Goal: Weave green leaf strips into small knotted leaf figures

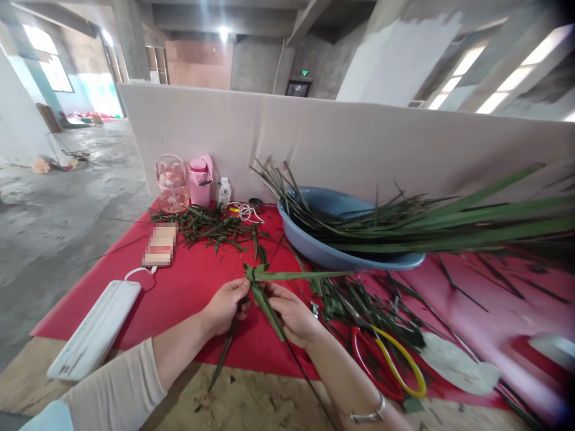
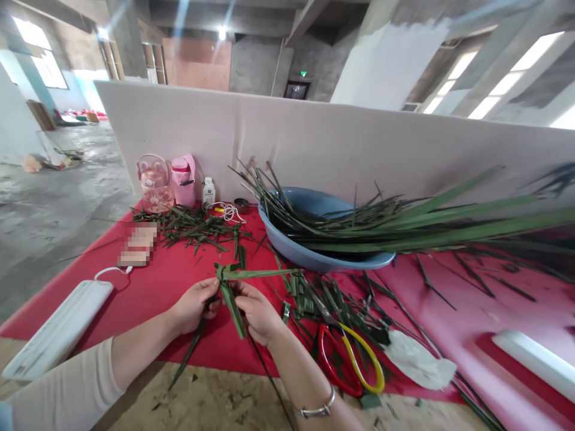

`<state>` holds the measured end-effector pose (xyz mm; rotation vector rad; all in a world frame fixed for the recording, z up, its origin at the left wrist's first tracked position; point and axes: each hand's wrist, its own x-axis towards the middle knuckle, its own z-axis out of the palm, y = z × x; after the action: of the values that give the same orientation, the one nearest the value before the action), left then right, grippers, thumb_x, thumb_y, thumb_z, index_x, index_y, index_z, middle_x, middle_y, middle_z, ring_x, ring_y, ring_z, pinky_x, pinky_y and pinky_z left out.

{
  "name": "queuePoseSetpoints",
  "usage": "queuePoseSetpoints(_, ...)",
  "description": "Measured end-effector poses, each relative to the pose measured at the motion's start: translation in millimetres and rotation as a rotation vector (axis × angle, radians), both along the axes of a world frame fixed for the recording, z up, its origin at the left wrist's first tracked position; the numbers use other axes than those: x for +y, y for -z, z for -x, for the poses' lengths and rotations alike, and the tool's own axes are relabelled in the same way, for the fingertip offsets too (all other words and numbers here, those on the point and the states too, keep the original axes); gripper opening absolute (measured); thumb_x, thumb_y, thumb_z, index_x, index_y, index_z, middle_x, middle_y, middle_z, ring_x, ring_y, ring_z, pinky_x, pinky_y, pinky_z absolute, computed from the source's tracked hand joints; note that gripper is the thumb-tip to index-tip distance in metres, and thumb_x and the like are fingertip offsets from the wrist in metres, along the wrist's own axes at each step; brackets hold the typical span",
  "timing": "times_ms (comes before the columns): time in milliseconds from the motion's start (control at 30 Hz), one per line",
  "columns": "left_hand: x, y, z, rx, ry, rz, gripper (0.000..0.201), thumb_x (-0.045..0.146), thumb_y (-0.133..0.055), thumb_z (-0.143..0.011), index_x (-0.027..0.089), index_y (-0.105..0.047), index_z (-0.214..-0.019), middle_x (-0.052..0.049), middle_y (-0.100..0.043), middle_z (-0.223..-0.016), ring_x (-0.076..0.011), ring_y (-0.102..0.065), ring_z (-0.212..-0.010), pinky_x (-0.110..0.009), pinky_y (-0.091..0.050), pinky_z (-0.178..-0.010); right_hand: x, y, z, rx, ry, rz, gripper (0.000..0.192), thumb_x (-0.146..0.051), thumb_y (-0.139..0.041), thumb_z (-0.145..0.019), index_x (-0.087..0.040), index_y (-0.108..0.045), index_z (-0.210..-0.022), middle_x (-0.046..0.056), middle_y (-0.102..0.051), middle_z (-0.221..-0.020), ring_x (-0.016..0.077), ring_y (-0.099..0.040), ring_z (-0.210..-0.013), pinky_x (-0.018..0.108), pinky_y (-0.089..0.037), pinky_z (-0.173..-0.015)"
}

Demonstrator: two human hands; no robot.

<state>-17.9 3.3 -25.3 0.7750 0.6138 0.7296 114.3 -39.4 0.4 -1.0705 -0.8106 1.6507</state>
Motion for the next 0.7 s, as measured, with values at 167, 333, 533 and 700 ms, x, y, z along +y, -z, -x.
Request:
queuePoseSetpoints(167, -4, 0.2, 0, 0.000, -0.026, -0.022, 0.031, 0.041, -0.062, -0.065, 0.013, -0.053, -0.075, 0.001, -0.051, -0.054, -0.0015, -0.028, -0.036, -0.014, -0.013, -0.035, -1, -4.7, 2, -0.059, 0.044, 0.009, 0.017, -0.020, -0.064, -0.059, -0.016, -0.056, -0.074, -0.003, -0.056, -0.056, 0.0028, -0.038, -0.039, 0.014, -0.024, -0.035)
queuePoseSetpoints(333, -5, -2.4, 0, 0.034, -0.129, -0.034, 0.035, 0.044, -0.067, -0.059, 0.014, -0.054, -0.073, 0.008, -0.040, -0.043, -0.0003, -0.019, -0.032, -0.016, -0.010, -0.035, 1, -1.3, 1, 0.034, 0.061, 0.026, 0.021, -0.024, -0.067, -0.057, -0.015, -0.054, -0.072, 0.000, -0.057, -0.058, 0.0035, -0.041, -0.041, 0.013, -0.023, -0.035)
queuePoseSetpoints(533, -6, -2.4, -3, 0.011, -0.153, -0.068, 0.035, 0.044, -0.068, -0.057, 0.015, -0.055, -0.072, 0.011, -0.022, -0.042, -0.0014, -0.018, -0.035, -0.016, -0.011, -0.036, 5, 8.5, 2, 0.139, 0.245, 0.026, 0.019, -0.020, -0.064, -0.051, -0.016, -0.051, -0.064, -0.005, -0.048, -0.041, 0.0028, -0.032, -0.035, 0.014, -0.013, -0.033)
queuePoseSetpoints(700, -9, -4.6, -2, 0.018, -0.151, -0.136, 0.034, 0.046, -0.065, -0.060, 0.015, -0.055, -0.070, 0.011, -0.022, -0.041, -0.0017, -0.016, -0.035, -0.017, -0.012, -0.036, 3, 9.9, 8, 0.076, 0.253, 0.052, 0.017, -0.022, -0.064, -0.053, -0.017, -0.049, -0.059, -0.010, -0.034, -0.035, 0.0023, -0.024, -0.031, 0.015, -0.011, -0.033)
